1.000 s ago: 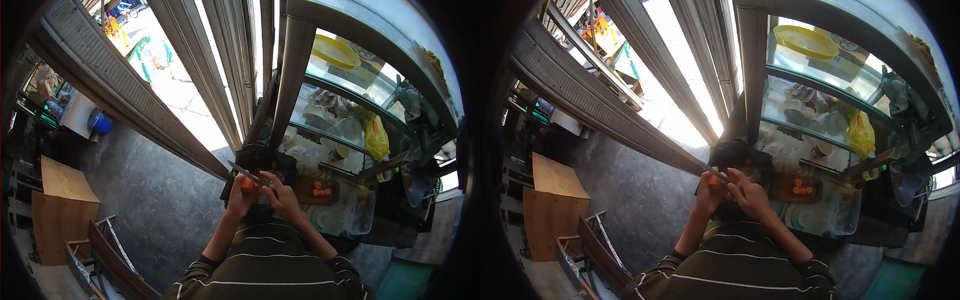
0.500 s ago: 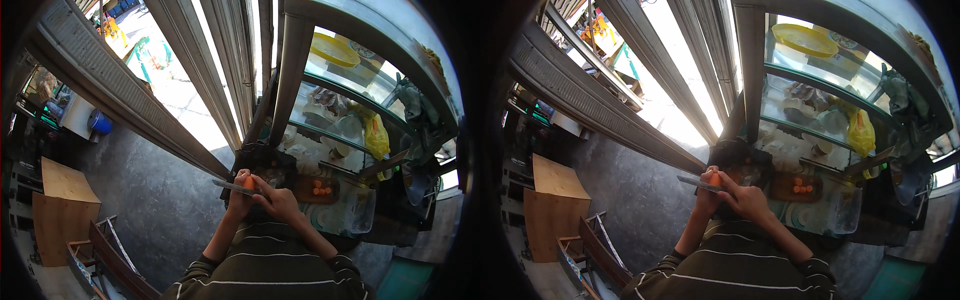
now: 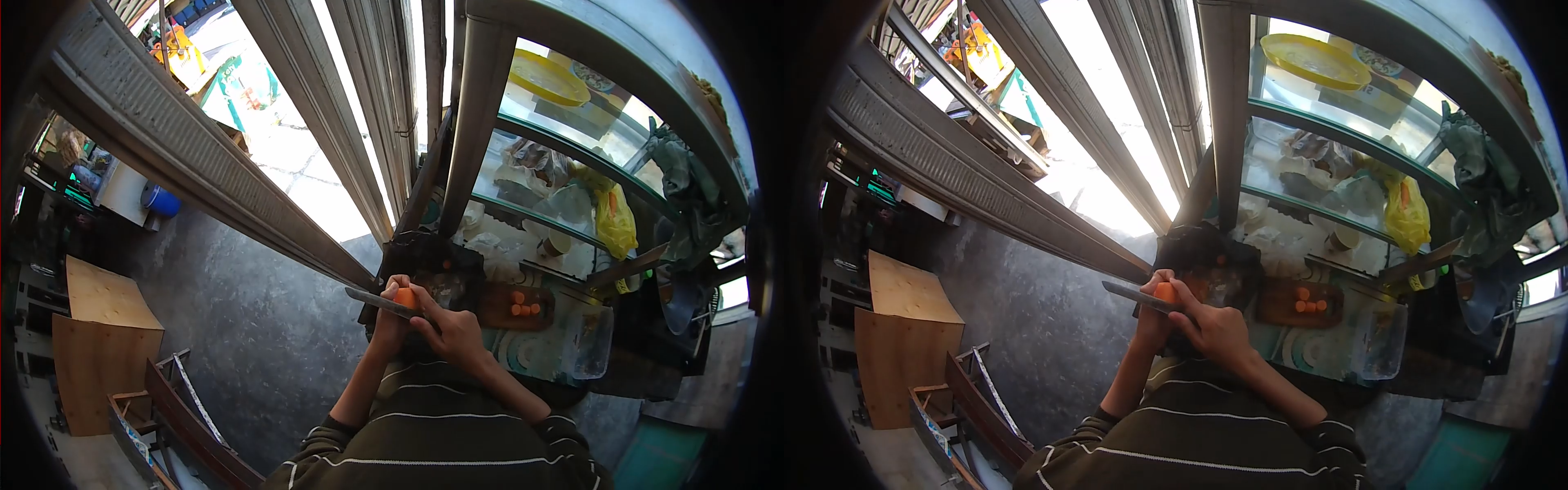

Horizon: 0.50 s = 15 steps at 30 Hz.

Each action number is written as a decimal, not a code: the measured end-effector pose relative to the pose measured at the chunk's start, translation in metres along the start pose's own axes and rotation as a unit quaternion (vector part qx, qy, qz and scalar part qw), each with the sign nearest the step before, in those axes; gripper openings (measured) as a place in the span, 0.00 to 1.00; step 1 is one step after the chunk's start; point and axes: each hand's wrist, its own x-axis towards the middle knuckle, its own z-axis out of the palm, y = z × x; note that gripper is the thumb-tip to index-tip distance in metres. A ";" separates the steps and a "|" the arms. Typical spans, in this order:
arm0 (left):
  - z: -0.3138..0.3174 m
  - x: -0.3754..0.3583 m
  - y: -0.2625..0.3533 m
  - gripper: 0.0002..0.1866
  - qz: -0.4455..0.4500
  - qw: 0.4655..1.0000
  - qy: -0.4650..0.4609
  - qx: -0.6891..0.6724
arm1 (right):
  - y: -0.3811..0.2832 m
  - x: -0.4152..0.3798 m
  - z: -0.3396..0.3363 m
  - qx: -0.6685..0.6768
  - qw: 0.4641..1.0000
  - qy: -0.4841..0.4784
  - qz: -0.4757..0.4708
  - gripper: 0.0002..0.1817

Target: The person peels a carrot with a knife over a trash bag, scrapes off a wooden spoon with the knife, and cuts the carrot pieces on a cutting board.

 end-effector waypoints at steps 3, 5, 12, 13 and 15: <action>-0.005 0.002 -0.004 0.12 -0.043 0.994 0.004 -0.098 | -0.003 0.002 -0.006 -0.013 1.000 -0.010 0.003 0.28; -0.004 0.001 -0.005 0.12 -0.031 0.995 0.015 -0.094 | -0.007 0.003 -0.008 -0.019 1.000 -0.015 0.000 0.27; 0.003 -0.002 -0.003 0.10 -0.005 0.993 0.025 -0.115 | -0.009 0.003 -0.012 -0.033 0.999 -0.021 -0.019 0.26; 0.003 -0.002 -0.005 0.10 -0.005 0.993 0.025 -0.115 | -0.008 0.004 -0.010 -0.023 0.999 -0.006 -0.024 0.26; 0.000 -0.001 -0.009 0.10 0.055 0.997 0.042 -0.020 | -0.009 0.005 -0.009 -0.012 0.999 0.008 -0.029 0.25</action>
